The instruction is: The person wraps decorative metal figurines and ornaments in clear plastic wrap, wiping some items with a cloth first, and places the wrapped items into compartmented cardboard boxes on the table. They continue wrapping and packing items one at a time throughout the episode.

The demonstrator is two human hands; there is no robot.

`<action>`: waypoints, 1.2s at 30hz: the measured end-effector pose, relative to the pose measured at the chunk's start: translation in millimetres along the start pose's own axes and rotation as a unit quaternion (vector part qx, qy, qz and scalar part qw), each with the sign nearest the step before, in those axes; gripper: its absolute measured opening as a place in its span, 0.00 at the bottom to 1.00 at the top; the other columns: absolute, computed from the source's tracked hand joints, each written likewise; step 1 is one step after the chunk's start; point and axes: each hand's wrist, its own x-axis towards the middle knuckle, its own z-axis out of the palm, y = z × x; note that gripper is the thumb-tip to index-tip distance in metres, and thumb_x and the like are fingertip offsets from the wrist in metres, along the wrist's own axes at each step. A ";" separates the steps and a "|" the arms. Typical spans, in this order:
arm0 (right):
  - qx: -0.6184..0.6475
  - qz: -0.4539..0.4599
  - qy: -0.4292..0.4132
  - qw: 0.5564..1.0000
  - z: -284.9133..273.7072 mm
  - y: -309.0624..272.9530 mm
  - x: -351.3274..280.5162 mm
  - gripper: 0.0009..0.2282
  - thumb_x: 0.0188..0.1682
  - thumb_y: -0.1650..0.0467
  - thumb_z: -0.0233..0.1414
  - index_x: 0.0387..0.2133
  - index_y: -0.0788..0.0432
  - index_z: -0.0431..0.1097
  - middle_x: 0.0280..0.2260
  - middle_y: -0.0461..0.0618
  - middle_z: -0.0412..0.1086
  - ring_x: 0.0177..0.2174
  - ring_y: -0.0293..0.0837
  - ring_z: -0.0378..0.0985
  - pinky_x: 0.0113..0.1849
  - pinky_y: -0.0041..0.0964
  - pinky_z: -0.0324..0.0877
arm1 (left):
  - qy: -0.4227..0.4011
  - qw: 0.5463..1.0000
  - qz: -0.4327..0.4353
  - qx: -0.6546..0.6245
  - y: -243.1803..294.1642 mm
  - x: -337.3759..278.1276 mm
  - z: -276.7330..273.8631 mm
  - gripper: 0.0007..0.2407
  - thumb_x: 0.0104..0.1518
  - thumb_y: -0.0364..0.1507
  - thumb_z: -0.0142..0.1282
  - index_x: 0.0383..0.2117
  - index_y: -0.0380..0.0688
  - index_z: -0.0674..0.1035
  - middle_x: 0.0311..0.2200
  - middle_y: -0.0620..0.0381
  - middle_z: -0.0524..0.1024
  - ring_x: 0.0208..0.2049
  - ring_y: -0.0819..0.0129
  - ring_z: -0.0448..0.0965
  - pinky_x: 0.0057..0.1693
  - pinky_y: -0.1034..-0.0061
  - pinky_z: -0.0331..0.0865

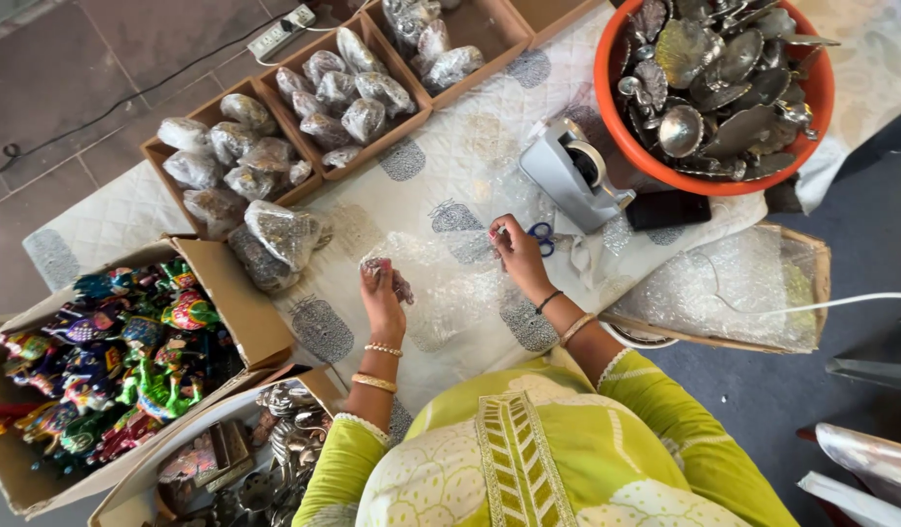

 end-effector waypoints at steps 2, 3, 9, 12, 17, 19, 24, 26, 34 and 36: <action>-0.062 -0.034 0.006 0.997 7.0 15.6 5.2 0.02 0.57 0.72 0.49 0.40 0.55 0.64 0.20 0.44 0.68 0.17 0.35 0.69 0.21 0.32 0.62 | 0.063 0.990 -0.010 0.125 41.9 -20.9 28.6 0.06 0.63 0.27 0.57 0.40 0.45 0.70 0.26 0.56 0.73 0.22 0.65 0.71 0.29 0.66 0.65; -0.125 -0.067 0.018 0.990 8.2 23.1 9.0 0.03 0.56 0.72 0.50 0.40 0.56 0.64 0.19 0.45 0.70 0.18 0.37 0.72 0.21 0.34 0.64 | 0.120 0.962 -0.020 0.246 62.2 -29.4 45.8 0.08 0.60 0.26 0.56 0.41 0.47 0.69 0.28 0.54 0.76 0.24 0.60 0.72 0.32 0.60 0.67; -0.199 -0.047 0.021 0.979 21.8 28.1 5.4 0.03 0.55 0.73 0.50 0.40 0.56 0.64 0.21 0.52 0.74 0.21 0.47 0.78 0.26 0.42 0.69 | -0.093 0.676 0.394 0.616 -5.0 -31.4 22.0 0.11 0.56 0.21 0.61 0.40 0.50 0.72 0.48 0.55 0.74 0.53 0.58 0.70 0.59 0.57 0.71; -0.215 -0.083 0.016 0.973 31.0 53.1 15.2 0.04 0.53 0.74 0.50 0.40 0.55 0.65 0.25 0.50 0.76 0.23 0.48 0.80 0.26 0.44 0.70 | -0.205 0.707 0.216 0.642 -6.7 -47.8 52.2 0.13 0.62 0.27 0.60 0.52 0.52 0.73 0.54 0.52 0.69 0.61 0.52 0.67 0.62 0.62 0.70; -0.243 -0.118 0.016 0.963 25.4 52.6 9.5 0.04 0.50 0.75 0.51 0.37 0.54 0.67 0.26 0.49 0.76 0.25 0.48 0.80 0.28 0.44 0.71 | -0.217 0.609 0.190 0.739 -16.4 -36.3 61.9 0.38 0.45 0.40 0.70 0.64 0.47 0.63 0.63 0.47 0.58 0.65 0.43 0.55 0.67 0.48 0.56; -0.251 -0.112 0.015 0.961 21.4 43.2 7.7 0.03 0.51 0.75 0.51 0.36 0.54 0.67 0.25 0.49 0.76 0.25 0.49 0.80 0.28 0.45 0.70 | -0.218 0.586 0.167 0.763 -17.8 -27.2 60.1 0.43 0.44 0.44 0.71 0.67 0.48 0.59 0.67 0.48 0.55 0.68 0.44 0.51 0.68 0.44 0.52; -0.182 -0.057 0.006 0.982 2.5 17.9 10.7 0.04 0.56 0.69 0.50 0.40 0.56 0.66 0.24 0.50 0.73 0.21 0.47 0.74 0.26 0.46 0.66 | -0.225 0.601 0.140 0.754 -5.6 -15.9 71.0 0.51 0.38 0.49 0.73 0.71 0.60 0.52 0.73 0.48 0.42 0.72 0.35 0.34 0.68 0.32 0.41; -0.212 -0.084 0.022 0.973 -9.8 30.5 6.3 0.04 0.56 0.70 0.49 0.41 0.56 0.66 0.28 0.51 0.72 0.26 0.49 0.73 0.31 0.46 0.66 | -0.227 0.590 0.116 0.766 2.6 -18.2 74.4 0.51 0.37 0.50 0.72 0.71 0.65 0.52 0.74 0.50 0.40 0.72 0.35 0.32 0.68 0.30 0.38; -0.421 -0.257 0.044 0.869 -49.8 58.4 -17.8 0.10 0.51 0.68 0.51 0.44 0.54 0.71 0.42 0.50 0.68 0.47 0.52 0.66 0.51 0.52 0.58 | -0.230 0.579 0.092 0.777 1.4 1.4 72.7 0.50 0.38 0.58 0.67 0.71 0.69 0.52 0.74 0.49 0.33 0.72 0.33 0.23 0.65 0.22 0.25; -0.455 -0.265 0.021 0.850 -51.1 54.0 -25.6 0.09 0.51 0.66 0.51 0.43 0.52 0.72 0.40 0.48 0.68 0.47 0.50 0.67 0.53 0.52 0.58 | -0.216 0.575 0.074 0.785 2.2 -1.8 70.0 0.50 0.38 0.58 0.68 0.71 0.69 0.53 0.74 0.48 0.34 0.72 0.32 0.24 0.65 0.22 0.26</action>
